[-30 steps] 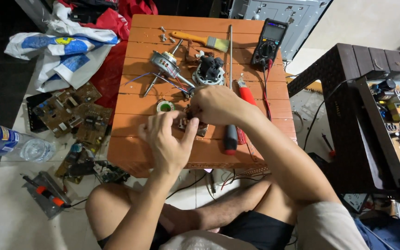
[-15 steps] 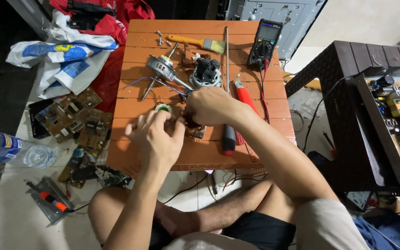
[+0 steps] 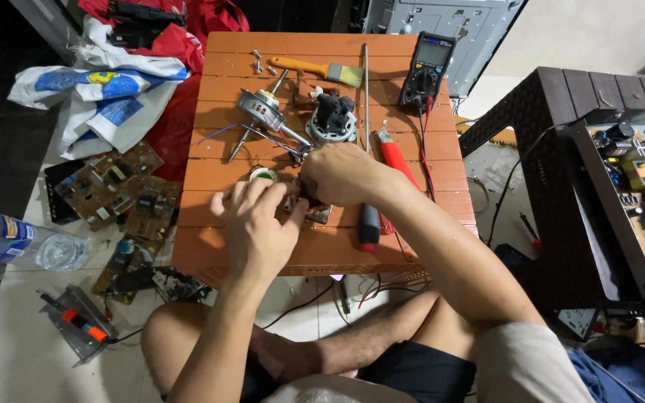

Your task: Preparing and soldering wires to a motor component while performing electronics repair

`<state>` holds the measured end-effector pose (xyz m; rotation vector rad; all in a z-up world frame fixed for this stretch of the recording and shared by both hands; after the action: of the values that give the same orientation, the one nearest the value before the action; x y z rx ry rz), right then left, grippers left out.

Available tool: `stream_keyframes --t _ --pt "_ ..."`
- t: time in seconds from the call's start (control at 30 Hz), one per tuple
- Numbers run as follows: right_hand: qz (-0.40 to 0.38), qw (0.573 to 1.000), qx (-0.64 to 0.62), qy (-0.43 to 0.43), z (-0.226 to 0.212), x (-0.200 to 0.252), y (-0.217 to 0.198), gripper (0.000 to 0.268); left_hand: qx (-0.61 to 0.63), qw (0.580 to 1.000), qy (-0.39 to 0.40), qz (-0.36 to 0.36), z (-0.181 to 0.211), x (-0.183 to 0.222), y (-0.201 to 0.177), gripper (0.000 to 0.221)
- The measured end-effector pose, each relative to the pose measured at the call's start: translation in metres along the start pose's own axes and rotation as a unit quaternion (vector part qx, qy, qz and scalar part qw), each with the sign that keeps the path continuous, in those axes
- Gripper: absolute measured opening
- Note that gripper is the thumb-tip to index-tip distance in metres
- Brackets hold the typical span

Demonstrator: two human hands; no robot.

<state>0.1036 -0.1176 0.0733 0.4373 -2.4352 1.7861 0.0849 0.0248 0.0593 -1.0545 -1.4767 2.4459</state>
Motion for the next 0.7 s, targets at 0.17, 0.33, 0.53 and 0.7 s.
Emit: stream_keyframes --t 0.17,0.33,0.53,0.7 --pt "0.006 1.000 0.010 0.003 0.002 -0.001 0.002 0.026 0.001 1.000 0.000 0.031 0.001 -0.001 0.002 0.019" --pt "0.010 1.000 -0.002 0.007 0.005 -0.002 0.002 0.026 -0.001 1.000 -0.005 0.031 0.001 -0.005 0.006 0.018" --pt "0.125 0.978 -0.160 -0.045 -0.005 0.051 -0.047 0.019 0.012 0.998 0.008 0.064 0.002 -0.004 0.004 0.010" --pt "0.199 0.959 -0.200 -0.020 0.024 0.077 -0.038 0.019 0.011 0.996 0.004 0.088 0.004 -0.004 0.006 0.007"
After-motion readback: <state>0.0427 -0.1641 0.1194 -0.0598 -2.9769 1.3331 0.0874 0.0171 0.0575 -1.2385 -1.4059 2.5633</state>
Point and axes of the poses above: each hand's wrist, its own x-axis away from the middle knuckle, its own y-axis out of the palm, z = x × y, the point moved 7 cm from there along -x, towards the middle knuckle, and after that the axes turned 9 degrees about -x, right-handed, at the moved point
